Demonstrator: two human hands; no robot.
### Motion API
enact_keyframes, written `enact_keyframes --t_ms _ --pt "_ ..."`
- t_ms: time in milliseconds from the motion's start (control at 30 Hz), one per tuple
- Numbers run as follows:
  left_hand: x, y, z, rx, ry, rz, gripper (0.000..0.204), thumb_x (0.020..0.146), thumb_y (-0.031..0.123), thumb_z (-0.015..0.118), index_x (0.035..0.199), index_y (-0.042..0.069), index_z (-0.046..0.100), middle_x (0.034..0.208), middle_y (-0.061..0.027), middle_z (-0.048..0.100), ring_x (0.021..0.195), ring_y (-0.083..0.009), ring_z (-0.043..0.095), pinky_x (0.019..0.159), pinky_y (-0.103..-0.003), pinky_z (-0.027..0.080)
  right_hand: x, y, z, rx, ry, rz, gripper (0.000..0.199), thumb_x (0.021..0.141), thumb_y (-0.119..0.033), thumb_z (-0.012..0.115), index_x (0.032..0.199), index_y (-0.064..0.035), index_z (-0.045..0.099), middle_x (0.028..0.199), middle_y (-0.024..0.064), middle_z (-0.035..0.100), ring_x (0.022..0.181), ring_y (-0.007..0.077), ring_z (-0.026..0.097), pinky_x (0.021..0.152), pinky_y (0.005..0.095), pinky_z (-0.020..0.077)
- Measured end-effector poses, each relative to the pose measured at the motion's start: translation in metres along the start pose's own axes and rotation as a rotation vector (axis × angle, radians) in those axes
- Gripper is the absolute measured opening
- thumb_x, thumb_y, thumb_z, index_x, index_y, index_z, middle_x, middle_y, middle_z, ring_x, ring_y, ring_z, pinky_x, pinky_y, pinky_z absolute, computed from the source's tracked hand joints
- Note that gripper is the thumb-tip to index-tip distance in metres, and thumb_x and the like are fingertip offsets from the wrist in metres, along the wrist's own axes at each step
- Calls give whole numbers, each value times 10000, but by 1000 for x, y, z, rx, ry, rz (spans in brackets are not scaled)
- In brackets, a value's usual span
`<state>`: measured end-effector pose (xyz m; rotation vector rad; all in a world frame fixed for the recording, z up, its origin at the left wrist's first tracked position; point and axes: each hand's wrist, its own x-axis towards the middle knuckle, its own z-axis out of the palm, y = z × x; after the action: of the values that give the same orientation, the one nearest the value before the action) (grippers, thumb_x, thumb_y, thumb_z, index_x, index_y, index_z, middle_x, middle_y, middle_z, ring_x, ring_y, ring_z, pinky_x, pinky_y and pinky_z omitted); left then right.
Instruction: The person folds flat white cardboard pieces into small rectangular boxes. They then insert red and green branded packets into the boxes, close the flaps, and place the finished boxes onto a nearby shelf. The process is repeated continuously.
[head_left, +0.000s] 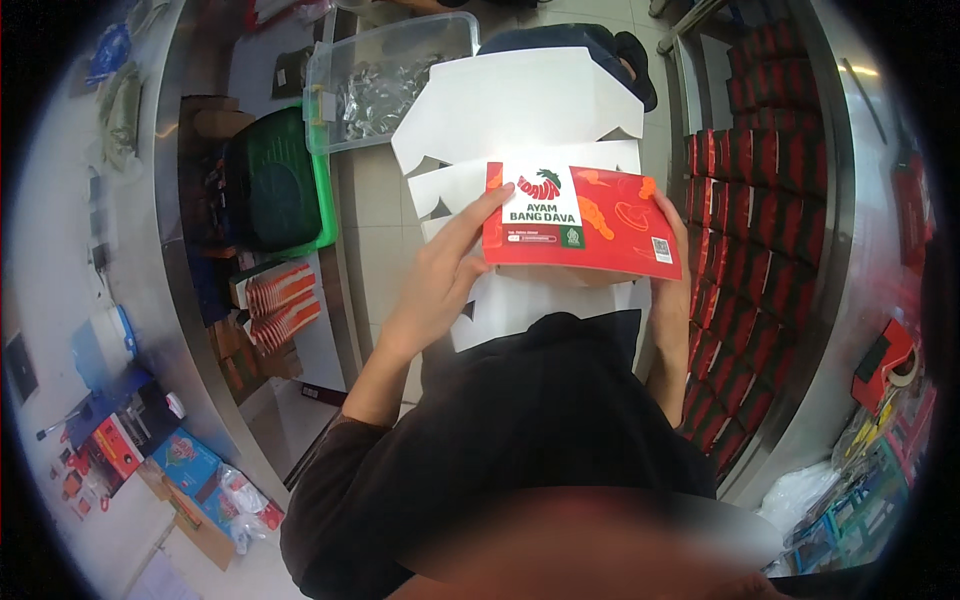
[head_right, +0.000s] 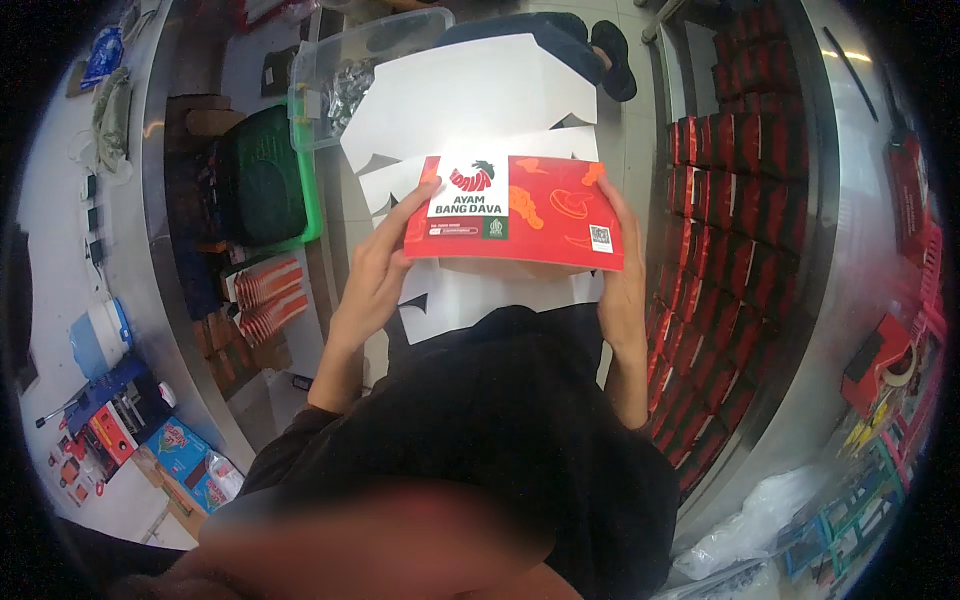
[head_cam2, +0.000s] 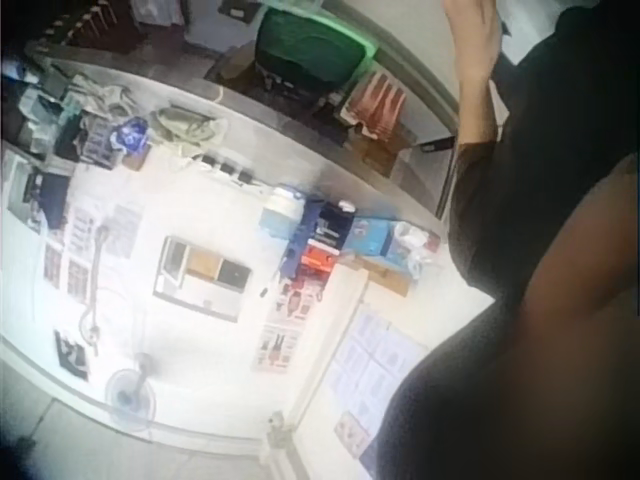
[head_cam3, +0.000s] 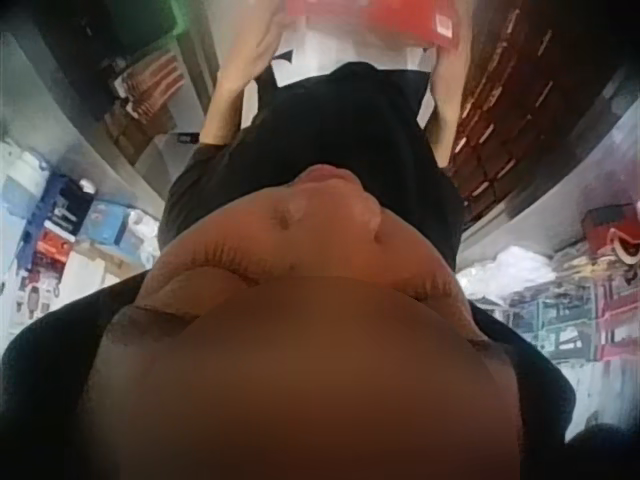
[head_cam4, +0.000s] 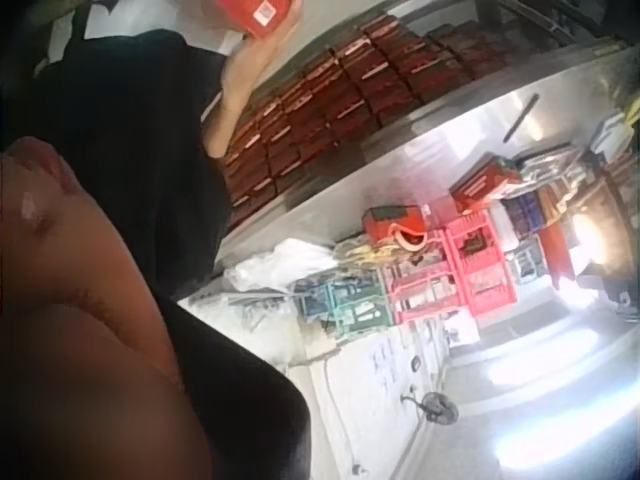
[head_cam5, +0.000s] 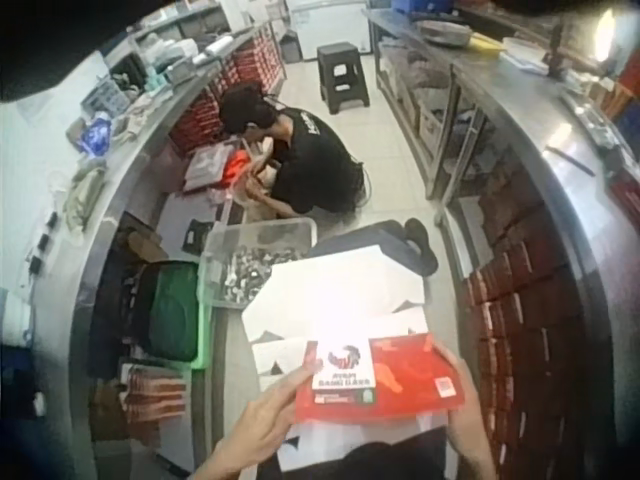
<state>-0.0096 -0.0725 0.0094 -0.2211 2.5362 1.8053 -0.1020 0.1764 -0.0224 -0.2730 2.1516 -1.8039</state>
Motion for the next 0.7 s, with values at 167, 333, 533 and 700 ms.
enact_keyframes --t_ms 167,333,533,700 --pt "-10 7 -2 -362 -80 -186 524 1039 425 385 1378 51 524 1430 -145 501 1354 -265 442 1072 -360 383 -16 4 -18 523 -109 162 817 976 -567 234 1463 86 292 1501 208 369 1419 263 336 1179 393 232" --pt "-2 23 6 -416 -52 -296 394 1024 197 466 1358 -1 532 1446 -190 470 1357 -266 432 1101 -351 328 -8 5 -22 303 -189 206 598 982 -374 410 1410 42 450 1515 202 366 1421 270 330 1163 393 235" --pt "-7 -28 26 -250 59 -166 415 957 -49 474 1364 9 530 1572 -235 236 1454 -284 252 1150 -387 275 -11 46 -18 247 -169 206 456 879 -127 660 1317 -25 584 1582 171 223 1417 294 328 1149 431 270" --pt "17 -8 18 481 -131 161 549 899 78 584 1433 79 460 1609 -210 118 1493 -374 95 1168 -541 186 13 35 -33 -294 -289 -46 769 712 -242 827 1410 -167 513 1574 150 214 1441 345 265 1156 499 262"
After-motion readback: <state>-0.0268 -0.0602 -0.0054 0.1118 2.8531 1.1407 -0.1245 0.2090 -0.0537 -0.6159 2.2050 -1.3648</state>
